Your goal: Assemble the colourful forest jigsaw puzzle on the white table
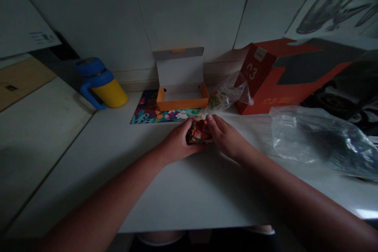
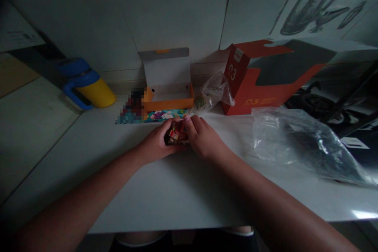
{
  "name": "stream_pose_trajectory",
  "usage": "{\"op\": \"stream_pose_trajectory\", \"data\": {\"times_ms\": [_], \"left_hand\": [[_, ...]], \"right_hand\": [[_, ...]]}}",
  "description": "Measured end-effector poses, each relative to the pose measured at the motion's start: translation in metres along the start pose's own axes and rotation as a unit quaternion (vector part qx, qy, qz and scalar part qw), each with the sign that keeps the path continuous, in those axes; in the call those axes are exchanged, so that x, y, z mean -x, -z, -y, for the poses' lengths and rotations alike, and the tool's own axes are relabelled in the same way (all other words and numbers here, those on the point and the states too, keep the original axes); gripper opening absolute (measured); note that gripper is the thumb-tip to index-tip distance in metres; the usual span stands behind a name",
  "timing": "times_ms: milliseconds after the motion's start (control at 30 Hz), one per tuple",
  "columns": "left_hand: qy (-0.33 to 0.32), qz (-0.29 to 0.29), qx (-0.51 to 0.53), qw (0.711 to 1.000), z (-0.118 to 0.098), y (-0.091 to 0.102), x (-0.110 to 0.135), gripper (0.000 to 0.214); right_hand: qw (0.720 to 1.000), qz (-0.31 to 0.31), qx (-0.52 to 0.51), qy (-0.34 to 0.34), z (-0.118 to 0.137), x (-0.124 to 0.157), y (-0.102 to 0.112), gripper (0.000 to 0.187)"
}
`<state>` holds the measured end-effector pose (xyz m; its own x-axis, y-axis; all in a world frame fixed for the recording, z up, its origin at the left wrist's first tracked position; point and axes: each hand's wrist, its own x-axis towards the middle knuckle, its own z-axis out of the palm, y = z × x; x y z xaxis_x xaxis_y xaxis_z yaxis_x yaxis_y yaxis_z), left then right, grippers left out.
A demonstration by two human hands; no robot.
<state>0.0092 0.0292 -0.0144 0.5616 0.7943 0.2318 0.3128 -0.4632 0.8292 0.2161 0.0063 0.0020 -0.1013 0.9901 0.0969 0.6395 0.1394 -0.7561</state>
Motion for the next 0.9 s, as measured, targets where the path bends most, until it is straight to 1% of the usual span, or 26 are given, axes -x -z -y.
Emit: {"op": "stream_pose_trajectory", "data": {"times_ms": [100, 167, 300, 367, 433, 500, 600, 700, 900], "left_hand": [[0.012, 0.001, 0.003, 1.000, 0.002, 0.000, 0.001, 0.080], [0.010, 0.004, 0.013, 1.000, 0.003, 0.001, 0.002, 0.083], [-0.013, 0.019, 0.027, 0.999, 0.003, 0.003, 0.003, 0.089], [-0.019, 0.028, 0.019, 0.999, 0.002, 0.005, 0.003, 0.087], [-0.019, 0.031, 0.012, 0.999, 0.001, 0.006, 0.003, 0.081], [-0.016, 0.023, 0.004, 1.000, 0.002, 0.006, 0.003, 0.076], [-0.015, 0.002, 0.002, 1.000, 0.006, 0.005, 0.003, 0.073], [-0.013, -0.003, 0.016, 1.000, 0.008, 0.004, 0.003, 0.071], [-0.001, 0.001, 0.019, 1.000, 0.007, 0.003, 0.004, 0.070]], "right_hand": [[0.998, 0.000, -0.064, -0.029, -0.008, -0.004, 0.011, 0.067], [0.995, 0.026, -0.092, -0.030, -0.011, -0.006, 0.021, 0.065], [0.990, 0.100, -0.097, 0.012, -0.012, -0.006, 0.036, 0.053], [0.990, 0.115, -0.081, 0.028, -0.010, -0.005, 0.036, 0.053], [0.990, 0.114, -0.078, 0.040, -0.010, -0.005, 0.033, 0.051], [0.988, 0.108, -0.098, 0.047, -0.010, -0.005, 0.029, 0.047], [0.984, 0.106, -0.141, 0.033, -0.012, -0.006, 0.024, 0.041], [0.980, 0.102, -0.167, 0.017, -0.013, -0.007, 0.023, 0.039], [0.987, 0.058, -0.150, 0.008, -0.011, -0.005, 0.023, 0.036]]}}
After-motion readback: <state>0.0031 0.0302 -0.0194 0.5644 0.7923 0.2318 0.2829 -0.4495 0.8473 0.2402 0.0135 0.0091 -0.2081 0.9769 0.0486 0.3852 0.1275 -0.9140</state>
